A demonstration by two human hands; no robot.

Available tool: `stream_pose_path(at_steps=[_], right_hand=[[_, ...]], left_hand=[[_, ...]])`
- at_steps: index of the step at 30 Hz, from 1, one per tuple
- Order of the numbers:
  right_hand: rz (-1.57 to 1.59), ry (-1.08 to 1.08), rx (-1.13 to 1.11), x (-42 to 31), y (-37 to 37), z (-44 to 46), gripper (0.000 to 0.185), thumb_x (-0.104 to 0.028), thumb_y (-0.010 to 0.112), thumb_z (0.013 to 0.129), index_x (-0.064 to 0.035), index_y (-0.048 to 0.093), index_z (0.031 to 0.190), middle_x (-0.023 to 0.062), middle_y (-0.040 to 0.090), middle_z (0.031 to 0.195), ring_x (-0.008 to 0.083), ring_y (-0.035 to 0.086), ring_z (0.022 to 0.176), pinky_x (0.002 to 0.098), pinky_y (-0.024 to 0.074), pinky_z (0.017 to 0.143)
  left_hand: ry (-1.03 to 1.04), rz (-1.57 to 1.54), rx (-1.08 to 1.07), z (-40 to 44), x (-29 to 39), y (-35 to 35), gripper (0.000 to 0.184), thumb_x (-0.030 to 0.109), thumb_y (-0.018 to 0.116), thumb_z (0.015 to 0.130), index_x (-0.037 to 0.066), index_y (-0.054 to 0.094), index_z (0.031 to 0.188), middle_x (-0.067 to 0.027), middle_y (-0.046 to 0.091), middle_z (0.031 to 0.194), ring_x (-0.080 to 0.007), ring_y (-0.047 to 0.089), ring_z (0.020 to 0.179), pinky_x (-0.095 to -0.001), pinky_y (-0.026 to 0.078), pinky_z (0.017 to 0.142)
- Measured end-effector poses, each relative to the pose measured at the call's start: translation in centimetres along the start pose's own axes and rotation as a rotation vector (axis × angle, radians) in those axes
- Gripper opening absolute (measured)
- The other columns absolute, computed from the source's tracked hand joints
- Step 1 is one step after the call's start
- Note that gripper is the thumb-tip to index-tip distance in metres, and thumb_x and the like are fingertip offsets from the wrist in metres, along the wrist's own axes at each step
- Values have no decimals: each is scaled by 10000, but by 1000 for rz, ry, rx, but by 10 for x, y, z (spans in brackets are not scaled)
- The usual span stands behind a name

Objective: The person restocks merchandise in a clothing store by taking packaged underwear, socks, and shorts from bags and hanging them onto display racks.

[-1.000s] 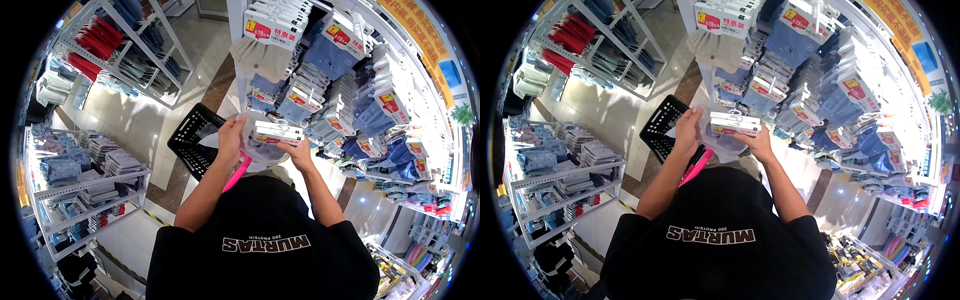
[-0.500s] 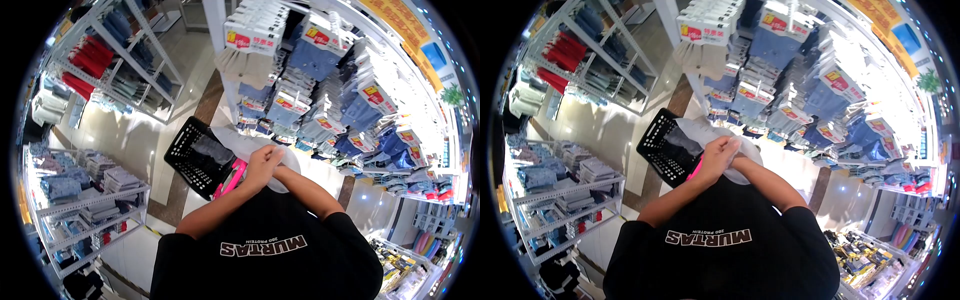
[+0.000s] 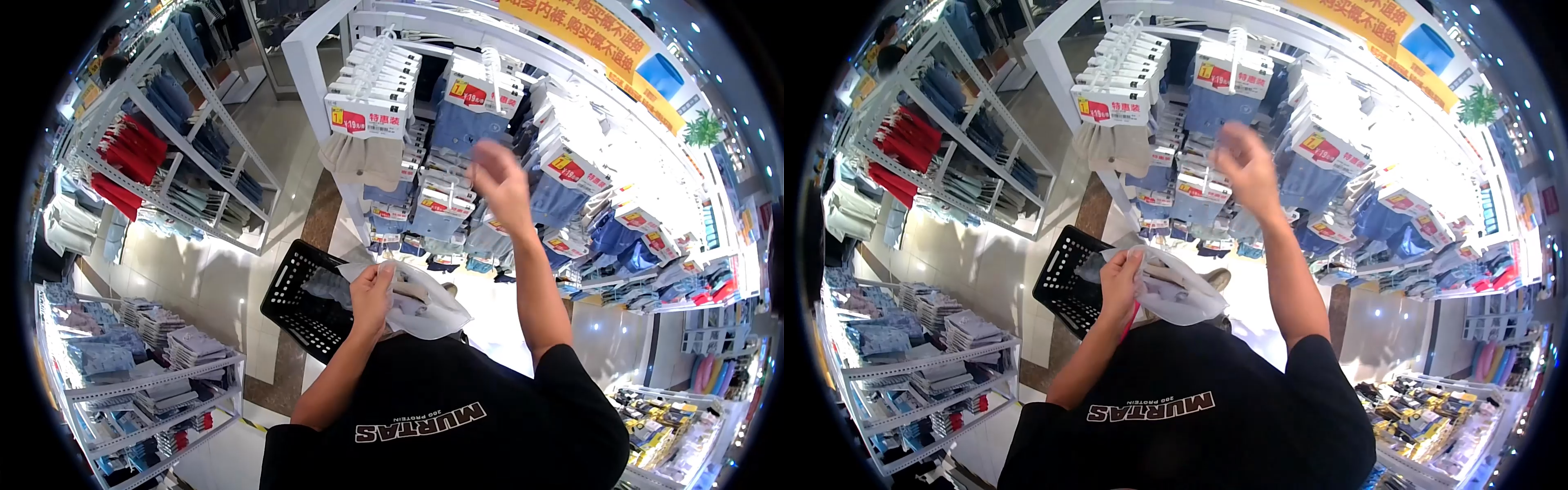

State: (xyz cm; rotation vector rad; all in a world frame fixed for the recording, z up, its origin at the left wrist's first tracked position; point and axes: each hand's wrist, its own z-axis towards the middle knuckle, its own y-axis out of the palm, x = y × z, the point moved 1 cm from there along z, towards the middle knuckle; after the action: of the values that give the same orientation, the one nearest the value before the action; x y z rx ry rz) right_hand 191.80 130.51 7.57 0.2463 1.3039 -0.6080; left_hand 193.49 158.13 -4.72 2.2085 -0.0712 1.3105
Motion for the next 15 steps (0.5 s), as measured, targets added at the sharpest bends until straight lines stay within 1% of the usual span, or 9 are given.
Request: stream_pose_path(at_steps=[2, 5, 8, 9, 10, 12, 13, 14, 15], right_hand=[[-257, -203, 296, 3, -17, 30, 811, -280, 721, 867, 64, 288, 1460, 258, 456, 1399, 309, 483, 1285, 410, 385, 1071], [-263, -150, 448, 22, -19, 63, 899, -298, 753, 833, 65, 239, 1475, 267, 404, 1437, 309, 399, 1352, 403, 310, 1121], [-195, -162, 450, 19, -17, 79, 916, -289, 779, 809, 78, 251, 1461, 277, 416, 1421, 323, 421, 1331, 387, 303, 1125], [-119, -192, 450, 27, -17, 84, 909, -268, 799, 789, 69, 276, 1451, 270, 427, 1411, 328, 431, 1319, 371, 315, 1117], [-176, -216, 520, 30, -15, 86, 863, -255, 813, 771, 56, 339, 1422, 238, 480, 1338, 312, 477, 1255, 381, 360, 1076], [-200, -181, 561, 33, -14, 86, 798, -250, 817, 762, 41, 404, 1378, 197, 515, 1248, 274, 515, 1170, 379, 405, 1018], [-150, -181, 563, 30, -10, 86, 761, -237, 829, 745, 32, 442, 1343, 164, 532, 1180, 237, 540, 1092, 365, 440, 961], [-63, -158, 551, 38, -9, 90, 708, -222, 842, 728, 25, 477, 1283, 154, 541, 1163, 222, 551, 1067, 352, 454, 936], [19, -121, 529, 36, -6, 92, 676, -218, 849, 719, 23, 493, 1240, 141, 555, 1128, 214, 560, 1037, 347, 467, 911]], left_hand=[[13, 26, -3, 2, 0, 1, 227, 198, 636, 963, -17, 650, 1036, 11, 640, 826, -15, 511, 639, -180, 370, 536], [39, 22, 16, 2, 2, 1, 225, 192, 635, 963, -17, 653, 1043, -2, 651, 846, -26, 535, 670, -188, 400, 569], [55, 0, 60, -1, 4, -3, 222, 184, 634, 963, -19, 654, 1048, -15, 660, 871, -40, 558, 708, -199, 431, 613], [78, -3, 66, 0, 3, -6, 220, 179, 632, 963, -22, 654, 1050, -19, 662, 879, -44, 564, 720, -202, 438, 626], [100, -6, 70, 0, 4, -7, 218, 174, 631, 963, -24, 655, 1051, -23, 665, 887, -48, 570, 731, -206, 445, 639], [122, -30, 106, 0, 4, -11, 190, 160, 622, 966, -15, 658, 1032, -6, 655, 857, -35, 552, 702, -193, 428, 611], [133, -33, 123, 2, 1, -16, 184, 161, 621, 967, -10, 660, 1026, 2, 647, 842, -28, 541, 690, -189, 419, 601], [143, -35, 143, 4, -2, -21, 179, 162, 620, 968, -5, 661, 1019, 10, 639, 826, -22, 530, 677, -185, 411, 590], [159, -27, 152, 4, 0, -22, 169, 174, 621, 970, 8, 653, 981, 35, 606, 779, -5, 488, 640, -174, 374, 558]])
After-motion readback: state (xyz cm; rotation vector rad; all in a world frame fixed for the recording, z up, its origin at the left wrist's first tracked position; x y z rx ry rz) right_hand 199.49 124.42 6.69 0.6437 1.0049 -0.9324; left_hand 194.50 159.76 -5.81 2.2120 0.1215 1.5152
